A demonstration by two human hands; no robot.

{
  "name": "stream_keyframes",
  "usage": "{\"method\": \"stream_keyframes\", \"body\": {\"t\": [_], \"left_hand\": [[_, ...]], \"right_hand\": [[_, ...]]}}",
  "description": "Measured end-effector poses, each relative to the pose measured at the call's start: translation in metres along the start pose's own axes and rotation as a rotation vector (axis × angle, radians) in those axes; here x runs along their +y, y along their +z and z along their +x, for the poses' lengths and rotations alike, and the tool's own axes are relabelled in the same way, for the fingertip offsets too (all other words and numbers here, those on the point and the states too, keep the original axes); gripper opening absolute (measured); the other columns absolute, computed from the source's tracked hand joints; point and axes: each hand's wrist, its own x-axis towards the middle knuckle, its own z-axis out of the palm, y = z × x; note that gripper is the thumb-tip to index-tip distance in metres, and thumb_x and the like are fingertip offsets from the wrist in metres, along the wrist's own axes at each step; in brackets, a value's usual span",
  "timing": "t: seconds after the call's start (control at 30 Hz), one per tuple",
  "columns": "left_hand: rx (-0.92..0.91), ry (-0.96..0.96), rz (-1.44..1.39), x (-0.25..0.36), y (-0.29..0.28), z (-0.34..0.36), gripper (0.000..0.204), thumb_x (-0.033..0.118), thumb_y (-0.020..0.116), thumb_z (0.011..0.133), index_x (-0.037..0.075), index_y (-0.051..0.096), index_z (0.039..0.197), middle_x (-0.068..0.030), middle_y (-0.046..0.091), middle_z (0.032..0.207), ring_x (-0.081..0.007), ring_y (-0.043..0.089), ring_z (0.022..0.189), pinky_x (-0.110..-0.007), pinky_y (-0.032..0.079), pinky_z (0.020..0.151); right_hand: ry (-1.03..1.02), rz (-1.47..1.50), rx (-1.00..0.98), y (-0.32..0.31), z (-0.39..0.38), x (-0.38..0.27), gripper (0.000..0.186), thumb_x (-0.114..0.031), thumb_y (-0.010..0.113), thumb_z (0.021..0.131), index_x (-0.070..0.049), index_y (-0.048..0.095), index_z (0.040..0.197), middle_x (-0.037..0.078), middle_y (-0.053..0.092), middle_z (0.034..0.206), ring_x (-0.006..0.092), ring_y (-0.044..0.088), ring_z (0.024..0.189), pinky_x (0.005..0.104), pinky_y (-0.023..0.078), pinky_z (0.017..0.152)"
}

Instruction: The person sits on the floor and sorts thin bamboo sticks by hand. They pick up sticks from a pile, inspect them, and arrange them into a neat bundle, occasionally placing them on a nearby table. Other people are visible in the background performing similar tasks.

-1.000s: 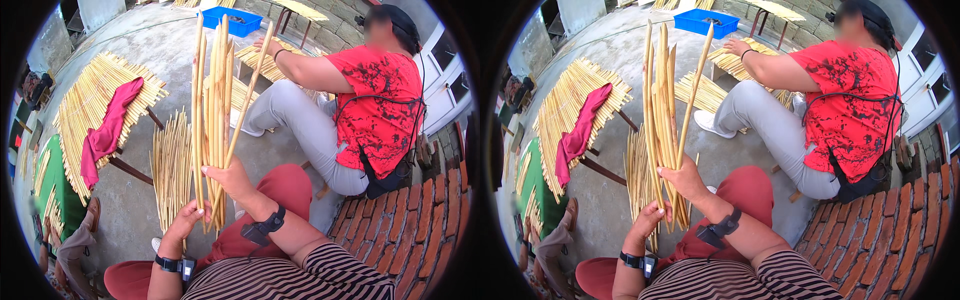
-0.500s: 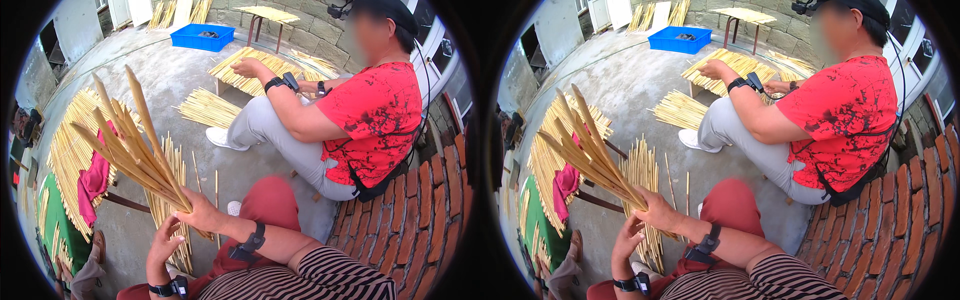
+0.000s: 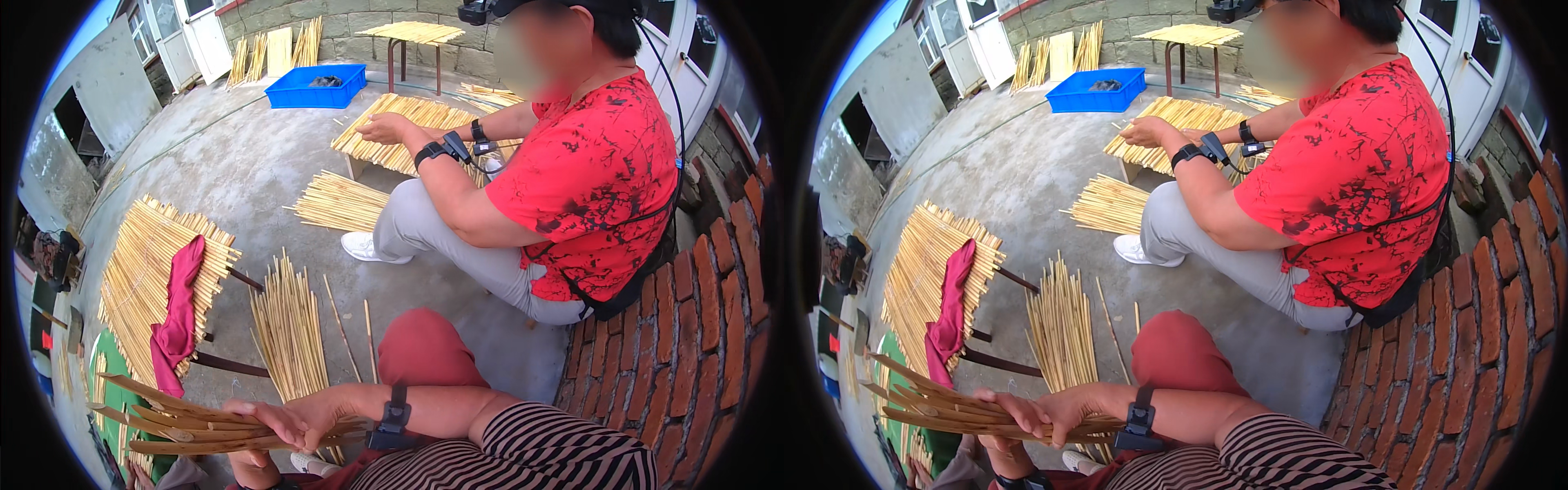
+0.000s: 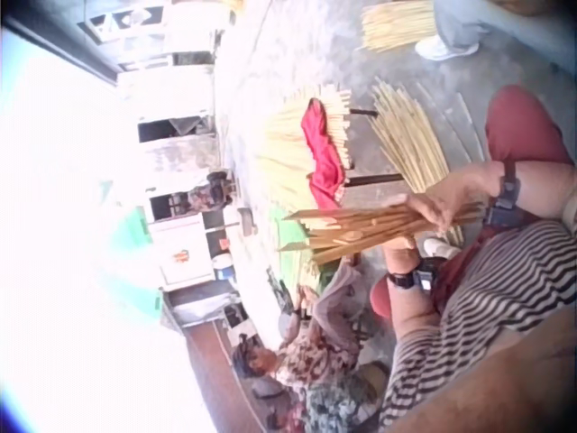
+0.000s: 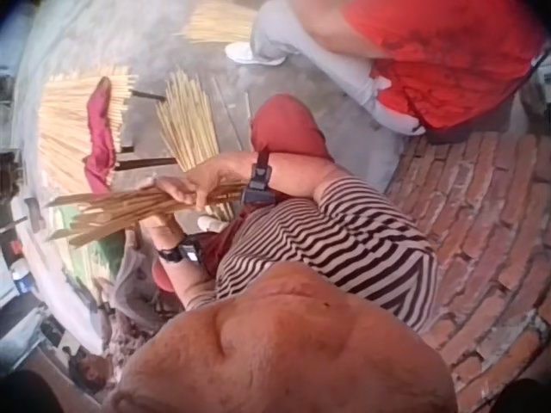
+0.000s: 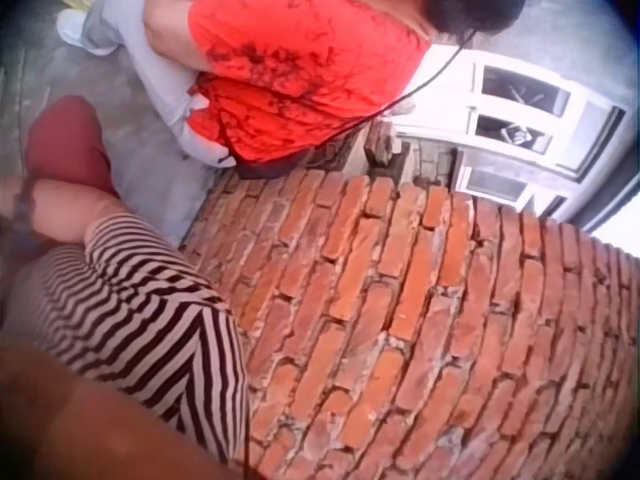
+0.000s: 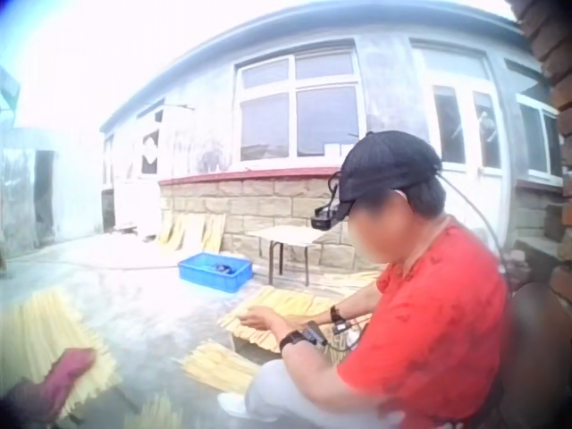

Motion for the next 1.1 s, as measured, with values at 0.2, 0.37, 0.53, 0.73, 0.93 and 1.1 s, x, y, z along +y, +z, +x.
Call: {"method": "stream_keyframes", "body": {"t": [0.2, 0.37, 0.53, 0.73, 0.93, 1.1], "left_hand": [[0.228, -0.169, 0.236, 0.018, 0.024, 0.001, 0.037, 0.006, 0.071, 0.075, 0.004, 0.041, 0.095, -0.0085, 0.051, 0.064, -0.0175, 0.05, 0.052, -0.032, 0.044, 0.047], [0.332, -0.134, 0.669, 0.036, 0.032, 0.002, 0.035, 0.007, 0.072, 0.075, 0.005, 0.04, 0.091, -0.0062, 0.051, 0.064, -0.0158, 0.051, 0.057, -0.029, 0.045, 0.055], [0.619, 0.086, 0.442, 0.052, 0.024, 0.02, 0.032, 0.013, 0.069, 0.078, 0.006, 0.04, 0.092, -0.0077, 0.048, 0.072, -0.0158, 0.049, 0.06, -0.03, 0.045, 0.06], [0.798, 0.244, 0.183, 0.059, -0.015, -0.007, 0.035, 0.018, 0.069, 0.08, 0.006, 0.044, 0.101, -0.0072, 0.05, 0.08, -0.0162, 0.051, 0.071, -0.031, 0.044, 0.07], [0.623, 0.169, 0.354, 0.069, -0.044, -0.03, 0.064, 0.025, 0.066, 0.083, 0.002, 0.032, 0.132, -0.0081, 0.047, 0.09, -0.0175, 0.052, 0.077, -0.035, 0.047, 0.076], [0.519, 0.16, 0.133, 0.082, -0.072, -0.043, 0.087, 0.032, 0.079, 0.071, 0.002, 0.029, 0.135, -0.0066, 0.051, 0.076, -0.02, 0.058, 0.063, -0.036, 0.052, 0.066]], "right_hand": [[-0.085, 0.007, 0.004, 0.007, 0.011, 0.016, 0.039, -0.003, 0.069, 0.065, -0.002, 0.053, 0.1, 0.006, 0.057, 0.087, 0.0158, 0.053, 0.086, 0.0293, 0.043, 0.074], [-0.113, -0.335, 0.392, 0.024, 0.008, -0.009, 0.069, -0.014, 0.079, 0.059, -0.001, 0.044, 0.117, 0.016, 0.053, 0.114, 0.0286, 0.052, 0.108, 0.0375, 0.042, 0.09], [0.086, -0.668, 0.587, 0.035, 0.027, -0.055, 0.066, -0.025, 0.078, 0.062, 0.0, 0.043, 0.112, 0.02, 0.055, 0.104, 0.0384, 0.054, 0.102, 0.0425, 0.044, 0.088], [-0.073, -0.684, 0.567, 0.01, 0.077, -0.041, 0.047, -0.013, 0.067, 0.063, 0.0, 0.051, 0.105, 0.025, 0.063, 0.087, 0.0419, 0.061, 0.085, 0.0442, 0.05, 0.076], [-0.094, -0.629, 0.563, 0.009, 0.102, 0.0, 0.032, -0.011, 0.064, 0.066, 0.002, 0.054, 0.093, 0.021, 0.062, 0.076, 0.0362, 0.064, 0.074, 0.0402, 0.051, 0.066], [0.173, -0.165, 0.209, 0.003, 0.109, 0.005, 0.022, -0.013, 0.067, 0.066, 0.001, 0.058, 0.081, 0.009, 0.063, 0.071, 0.0205, 0.062, 0.066, 0.0333, 0.049, 0.062]]}}
